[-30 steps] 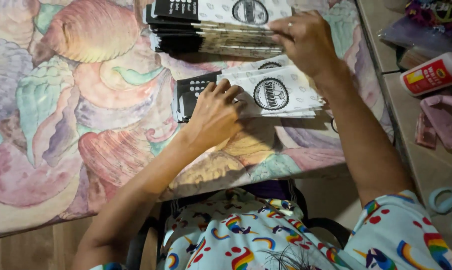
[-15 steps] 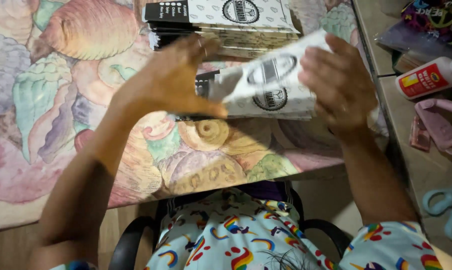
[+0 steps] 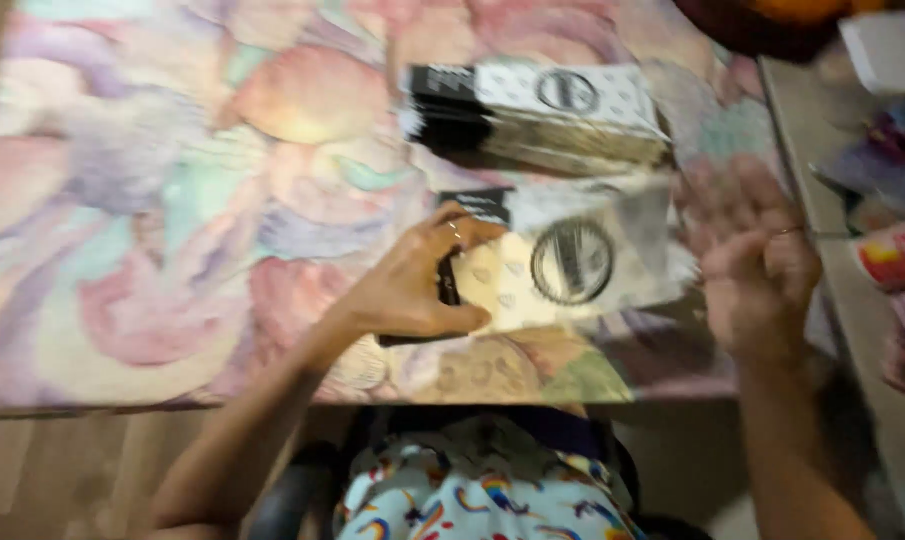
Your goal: The person folds rectangular paper packages labeled 'Shawarma' on a table. They pick up a package, fold the top flap down, and press it flat, repeating this process for multiple packages. The person stacks the folded packages on the table.
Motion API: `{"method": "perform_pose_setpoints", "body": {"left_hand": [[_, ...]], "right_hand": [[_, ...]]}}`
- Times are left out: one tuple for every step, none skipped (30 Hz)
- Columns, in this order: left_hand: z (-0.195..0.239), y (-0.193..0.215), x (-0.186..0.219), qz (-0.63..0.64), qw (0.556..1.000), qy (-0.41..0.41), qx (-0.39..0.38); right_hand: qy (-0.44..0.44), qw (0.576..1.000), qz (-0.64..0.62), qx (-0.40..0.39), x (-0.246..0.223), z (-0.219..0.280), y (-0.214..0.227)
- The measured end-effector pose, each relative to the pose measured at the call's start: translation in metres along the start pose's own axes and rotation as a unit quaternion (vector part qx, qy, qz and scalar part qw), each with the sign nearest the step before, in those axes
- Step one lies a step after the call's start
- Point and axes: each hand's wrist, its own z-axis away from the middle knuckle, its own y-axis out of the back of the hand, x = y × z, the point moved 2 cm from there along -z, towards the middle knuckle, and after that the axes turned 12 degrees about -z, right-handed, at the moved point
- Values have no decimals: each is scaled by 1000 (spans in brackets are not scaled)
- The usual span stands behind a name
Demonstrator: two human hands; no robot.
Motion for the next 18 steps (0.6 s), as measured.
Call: {"method": "perform_pose_setpoints", "body": {"left_hand": [[4,3,2,-3,1000,2,19],[7,8,1,-9,999,1,38],[14,9,3,-23,999,2,45],[20,10,5,-28,999,4,22],[25,9,6,-33,999,8,0],[27,16,18,-39,999,9,4],[29,16,26,-111,988,57,-86],[34,11,36,-171,963,104,-180],[41,6,36,-166,963,107,-182],[46,2,37,-206,963,86,-151],[52,-2,39,-246,960,64,-119],[53,-2,38,-243,960,64,-123],[55,-2,37,-226,963,75,-125],[53,-3,35,-209,966,82,-125],[56,-4,37,-206,967,79,-127],[56,-2,38,-196,967,92,-137],[57,0,39,-187,966,106,-147],[59,0,38,-187,966,101,-150]], "right_hand": [[-128,989,-20,67,8,2,4],[-250,958,-39,135,18,4,7],[-240,961,-48,126,13,-1,-6],[-303,942,12,145,10,-4,-16],[-364,914,72,162,6,-6,-26],[-360,917,69,157,0,-15,-38],[-402,895,93,168,-3,-22,-47],[-451,866,121,182,-10,-20,-55],[-455,863,122,180,-4,-15,-52],[-425,881,121,171,2,-11,-49],[-394,897,120,162,7,-6,-46],[-398,895,120,165,7,-3,-47],[-398,894,114,168,6,0,-47],[-397,895,109,173,4,2,-45],[-398,893,112,177,-6,1,-53],[-410,883,144,177,-14,-3,-61],[-421,872,176,177,-24,-7,-69],[-420,871,176,183,-14,3,-58]]}}
